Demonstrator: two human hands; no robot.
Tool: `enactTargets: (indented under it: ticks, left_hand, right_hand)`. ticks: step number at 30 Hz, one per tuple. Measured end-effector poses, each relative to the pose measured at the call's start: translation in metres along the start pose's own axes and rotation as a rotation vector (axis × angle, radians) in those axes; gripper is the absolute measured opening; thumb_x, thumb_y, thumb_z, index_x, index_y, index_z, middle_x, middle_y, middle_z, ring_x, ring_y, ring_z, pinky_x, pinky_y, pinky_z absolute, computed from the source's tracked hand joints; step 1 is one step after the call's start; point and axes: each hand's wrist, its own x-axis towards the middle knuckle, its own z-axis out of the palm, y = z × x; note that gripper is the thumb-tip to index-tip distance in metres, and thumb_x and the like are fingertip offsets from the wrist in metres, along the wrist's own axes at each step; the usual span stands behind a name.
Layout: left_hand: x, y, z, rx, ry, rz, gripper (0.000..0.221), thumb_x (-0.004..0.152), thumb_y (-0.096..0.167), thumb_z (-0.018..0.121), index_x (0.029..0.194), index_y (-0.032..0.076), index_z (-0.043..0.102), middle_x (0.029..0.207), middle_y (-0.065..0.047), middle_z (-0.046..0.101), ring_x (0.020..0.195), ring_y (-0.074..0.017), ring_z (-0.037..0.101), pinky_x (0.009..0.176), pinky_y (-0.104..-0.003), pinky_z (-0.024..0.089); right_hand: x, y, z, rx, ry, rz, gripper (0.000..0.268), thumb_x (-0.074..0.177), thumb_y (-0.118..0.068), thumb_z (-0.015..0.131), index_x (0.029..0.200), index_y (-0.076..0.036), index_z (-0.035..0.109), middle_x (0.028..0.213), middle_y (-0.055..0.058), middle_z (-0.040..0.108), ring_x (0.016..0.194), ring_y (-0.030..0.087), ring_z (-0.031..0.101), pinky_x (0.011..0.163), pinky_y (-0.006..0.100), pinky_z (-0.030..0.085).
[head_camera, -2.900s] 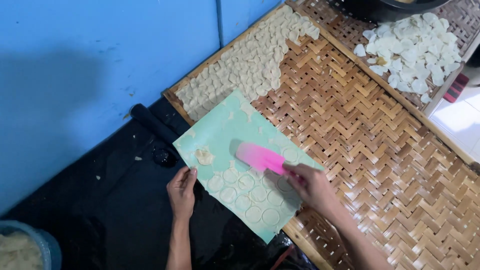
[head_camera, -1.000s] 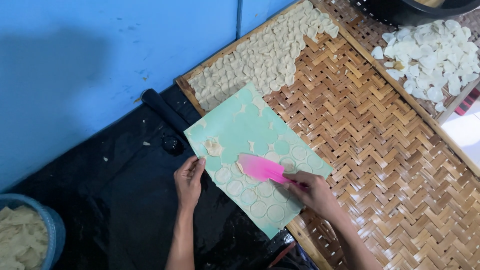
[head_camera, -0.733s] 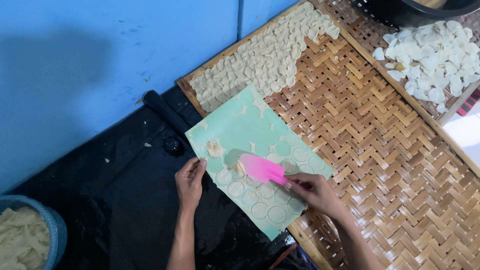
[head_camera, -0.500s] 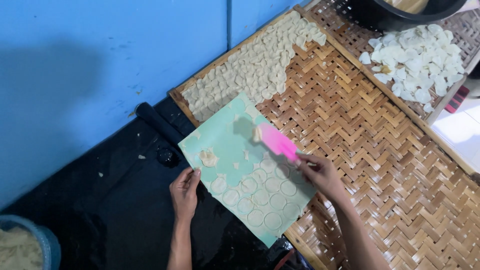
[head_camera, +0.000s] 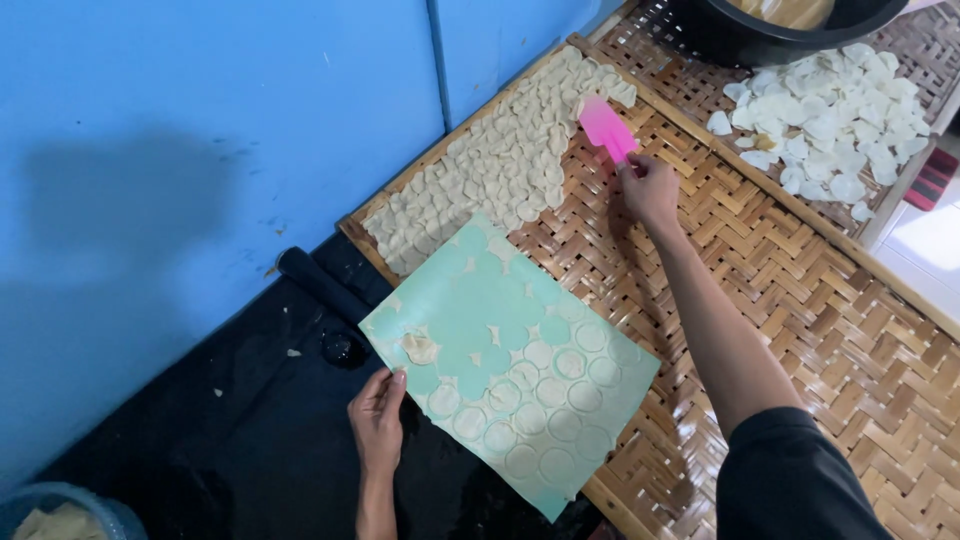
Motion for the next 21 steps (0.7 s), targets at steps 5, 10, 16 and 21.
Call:
enactTargets:
  ticks: [5,10,16,21]
  left_hand:
    - [0.002,0.001,0.0,0.022,0.011,-0.025,0.028,0.097,0.016,0.068,0.114,-0.006,0.074,0.086,-0.007,0.074,0.075,-0.0097,0.062,0.066,-0.024,0.047]
    - [0.0,0.011,0.003,0.017,-0.012,-0.022,0.029,0.098,0.017,0.068,0.115,-0.006,0.074,0.086,-0.007,0.073,0.076,-0.0089,0.061,0.067,-0.023,0.046]
    - [0.0,0.007,-0.001,0.041,-0.014,0.005,0.031,0.097,0.02,0.067,0.114,-0.005,0.074,0.086,-0.005,0.073,0.075,-0.0083,0.061,0.066,-0.023,0.047]
    - [0.004,-0.034,-0.016,-0.082,-0.063,-0.012,0.034,0.107,0.023,0.066,0.119,-0.008,0.074,0.081,-0.004,0.061,0.069,-0.0088,0.044,0.059,-0.025,0.032]
  right_hand:
    - [0.008,-0.026,-0.002,-0.061,-0.043,0.065,0.033,0.094,-0.026,0.073,0.118,-0.004,0.076,0.093,0.021,0.076,0.081,0.031,0.074,0.075,0.042,0.057]
    - [-0.002,-0.041,-0.011,-0.262,-0.006,-0.059,0.03,0.098,-0.02,0.071,0.123,-0.004,0.074,0.099,0.023,0.074,0.083,0.034,0.073,0.075,0.045,0.058]
    - [-0.022,-0.076,-0.035,-0.439,-0.042,-0.075,0.046,0.092,-0.002,0.064,0.137,-0.006,0.064,0.112,0.025,0.061,0.068,0.03,0.065,0.054,0.044,0.058]
    - [-0.077,-0.073,-0.059,-0.291,0.044,-0.229,0.034,0.1,-0.006,0.062,0.134,0.0,0.067,0.107,0.023,0.066,0.074,0.028,0.066,0.062,0.045,0.056]
